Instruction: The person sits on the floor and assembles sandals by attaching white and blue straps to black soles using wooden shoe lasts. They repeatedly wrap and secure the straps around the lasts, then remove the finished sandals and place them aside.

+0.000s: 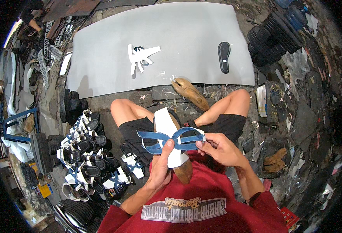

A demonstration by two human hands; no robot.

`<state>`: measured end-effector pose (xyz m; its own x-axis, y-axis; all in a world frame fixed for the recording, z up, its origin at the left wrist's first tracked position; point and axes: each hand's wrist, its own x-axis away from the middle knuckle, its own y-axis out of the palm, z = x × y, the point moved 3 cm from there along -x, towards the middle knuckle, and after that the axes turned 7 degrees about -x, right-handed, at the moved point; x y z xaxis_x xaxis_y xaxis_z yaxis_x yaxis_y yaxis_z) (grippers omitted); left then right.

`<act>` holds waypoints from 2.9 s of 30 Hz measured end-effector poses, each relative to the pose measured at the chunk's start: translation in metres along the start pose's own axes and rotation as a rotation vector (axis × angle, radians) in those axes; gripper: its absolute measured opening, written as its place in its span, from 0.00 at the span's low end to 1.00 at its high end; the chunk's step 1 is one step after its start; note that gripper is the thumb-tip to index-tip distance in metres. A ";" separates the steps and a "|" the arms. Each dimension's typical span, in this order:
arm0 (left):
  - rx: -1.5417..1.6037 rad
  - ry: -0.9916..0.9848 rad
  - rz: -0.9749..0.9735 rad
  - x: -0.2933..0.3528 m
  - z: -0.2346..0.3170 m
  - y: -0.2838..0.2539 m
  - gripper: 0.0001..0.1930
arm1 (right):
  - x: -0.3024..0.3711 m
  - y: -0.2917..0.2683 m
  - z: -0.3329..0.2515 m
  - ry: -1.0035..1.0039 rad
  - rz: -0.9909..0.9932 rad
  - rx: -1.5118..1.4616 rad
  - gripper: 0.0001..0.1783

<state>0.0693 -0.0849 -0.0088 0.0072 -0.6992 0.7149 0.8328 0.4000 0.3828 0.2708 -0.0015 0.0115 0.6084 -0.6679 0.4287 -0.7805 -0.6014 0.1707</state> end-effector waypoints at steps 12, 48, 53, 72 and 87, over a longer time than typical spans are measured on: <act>0.445 -0.050 -0.295 0.020 0.020 -0.013 0.40 | -0.009 0.028 -0.045 -0.195 -0.078 0.060 0.16; 0.218 -0.088 -0.195 0.027 0.027 -0.004 0.32 | 0.012 0.025 -0.072 -0.356 0.191 0.487 0.33; 0.228 -0.099 -0.199 0.025 0.029 -0.002 0.31 | 0.009 0.034 -0.068 -0.386 0.306 0.507 0.12; 0.264 -0.016 -0.186 0.032 0.022 -0.009 0.34 | 0.011 0.034 -0.050 -0.300 0.418 -0.043 0.21; 0.136 0.131 0.012 0.029 0.031 -0.005 0.28 | 0.008 0.018 -0.057 -0.357 0.197 0.232 0.10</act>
<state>0.0487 -0.0890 0.0281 0.0960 -0.7617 0.6408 0.7495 0.4789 0.4570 0.2535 0.0078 0.0687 0.4950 -0.8638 0.0938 -0.8580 -0.5030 -0.1039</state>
